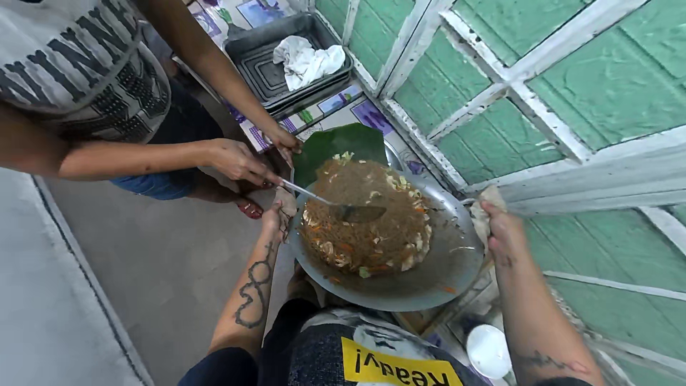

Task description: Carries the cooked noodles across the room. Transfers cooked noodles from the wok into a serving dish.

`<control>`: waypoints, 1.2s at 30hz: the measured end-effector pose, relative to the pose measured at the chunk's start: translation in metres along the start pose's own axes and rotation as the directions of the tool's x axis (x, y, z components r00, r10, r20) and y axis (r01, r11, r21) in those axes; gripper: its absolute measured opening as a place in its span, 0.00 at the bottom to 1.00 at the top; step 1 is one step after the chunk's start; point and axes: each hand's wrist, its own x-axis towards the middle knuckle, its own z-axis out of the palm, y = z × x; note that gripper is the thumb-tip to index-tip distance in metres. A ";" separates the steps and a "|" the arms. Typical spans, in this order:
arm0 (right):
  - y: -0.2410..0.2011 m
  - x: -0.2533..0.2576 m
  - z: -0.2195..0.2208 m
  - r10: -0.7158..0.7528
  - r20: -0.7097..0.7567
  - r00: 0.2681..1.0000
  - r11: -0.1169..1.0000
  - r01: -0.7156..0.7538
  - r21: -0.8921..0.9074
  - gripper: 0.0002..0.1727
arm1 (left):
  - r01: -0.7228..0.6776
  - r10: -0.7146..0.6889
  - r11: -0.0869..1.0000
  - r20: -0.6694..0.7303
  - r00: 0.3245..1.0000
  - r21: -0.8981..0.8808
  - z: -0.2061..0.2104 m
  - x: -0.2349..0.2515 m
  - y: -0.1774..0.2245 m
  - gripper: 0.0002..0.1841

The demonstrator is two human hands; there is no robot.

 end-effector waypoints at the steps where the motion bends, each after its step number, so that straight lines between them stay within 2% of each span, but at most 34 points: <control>1: -0.002 -0.001 0.001 -0.002 -0.003 1.000 1.000 0.002 -0.005 0.24 | 0.000 0.000 1.000 -0.007 1.000 0.005 0.000 0.002 0.002 0.14; 9: -0.012 -0.004 0.008 0.001 -0.025 1.000 0.999 -0.001 0.038 0.24 | 0.017 -0.017 1.000 0.005 1.000 0.003 0.003 0.012 0.008 0.14; 19: -0.031 -0.002 0.012 0.031 -0.039 0.999 0.996 -0.034 -0.079 0.22 | 0.048 -0.047 0.999 -0.036 0.998 0.009 0.007 0.015 0.016 0.13; 36: -0.040 -0.004 -0.008 -0.019 -0.032 0.999 0.987 0.013 -0.162 0.23 | 0.082 -0.082 0.996 0.004 0.997 0.026 0.004 -0.016 0.002 0.16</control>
